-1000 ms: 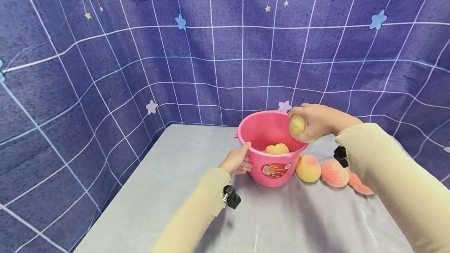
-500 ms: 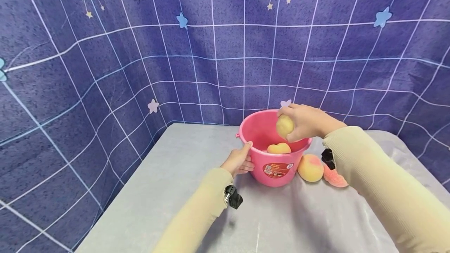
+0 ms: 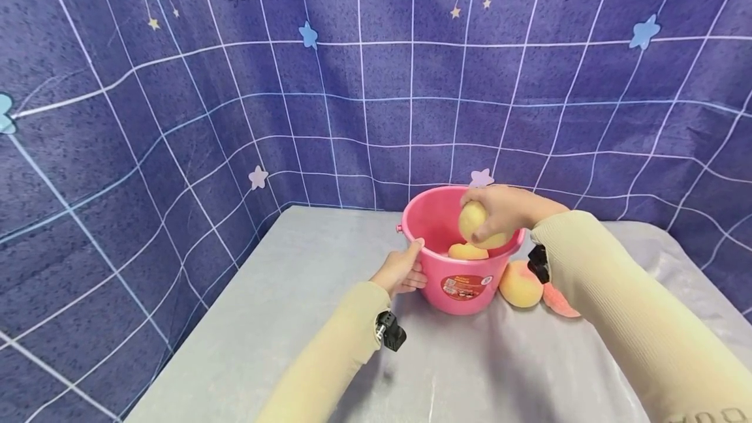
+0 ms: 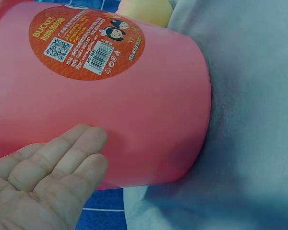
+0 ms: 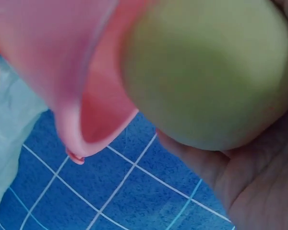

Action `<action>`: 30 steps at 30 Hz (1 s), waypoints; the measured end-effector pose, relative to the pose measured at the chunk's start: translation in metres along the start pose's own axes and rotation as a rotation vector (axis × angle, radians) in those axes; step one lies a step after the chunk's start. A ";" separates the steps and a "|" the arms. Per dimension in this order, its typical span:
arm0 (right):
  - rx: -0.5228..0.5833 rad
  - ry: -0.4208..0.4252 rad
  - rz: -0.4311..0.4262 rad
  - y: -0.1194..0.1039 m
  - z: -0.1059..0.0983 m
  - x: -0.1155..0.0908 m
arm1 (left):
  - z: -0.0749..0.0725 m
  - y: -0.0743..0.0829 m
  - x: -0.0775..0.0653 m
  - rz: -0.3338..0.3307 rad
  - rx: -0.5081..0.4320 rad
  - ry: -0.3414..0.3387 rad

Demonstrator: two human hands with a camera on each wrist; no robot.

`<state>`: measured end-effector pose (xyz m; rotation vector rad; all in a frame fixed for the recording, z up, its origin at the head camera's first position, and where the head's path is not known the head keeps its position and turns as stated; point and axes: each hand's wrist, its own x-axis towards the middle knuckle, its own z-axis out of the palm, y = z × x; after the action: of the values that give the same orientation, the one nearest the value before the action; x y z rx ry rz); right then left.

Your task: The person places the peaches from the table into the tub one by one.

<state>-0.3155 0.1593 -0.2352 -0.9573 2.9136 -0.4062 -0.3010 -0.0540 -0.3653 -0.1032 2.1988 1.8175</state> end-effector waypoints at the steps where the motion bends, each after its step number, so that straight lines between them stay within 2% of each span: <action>1: 0.018 -0.027 -0.003 0.000 -0.001 0.002 | 0.000 0.000 0.000 0.000 0.002 -0.001; 4: 0.043 -0.089 0.014 -0.001 -0.003 0.008 | -0.001 0.000 0.001 -0.002 0.004 -0.004; 8: 0.060 -0.119 0.043 -0.002 -0.001 0.014 | -0.002 0.000 0.000 -0.004 -0.002 -0.009; 22: 0.065 -0.150 0.039 -0.001 0.001 0.016 | -0.001 0.002 -0.001 0.004 -0.005 -0.006; 30: 0.020 -0.162 0.063 -0.004 0.004 0.018 | -0.001 -0.001 0.000 0.009 -0.005 -0.016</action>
<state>-0.3271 0.1452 -0.2372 -0.8503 2.7799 -0.3362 -0.3008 -0.0549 -0.3657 -0.0795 2.1873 1.8222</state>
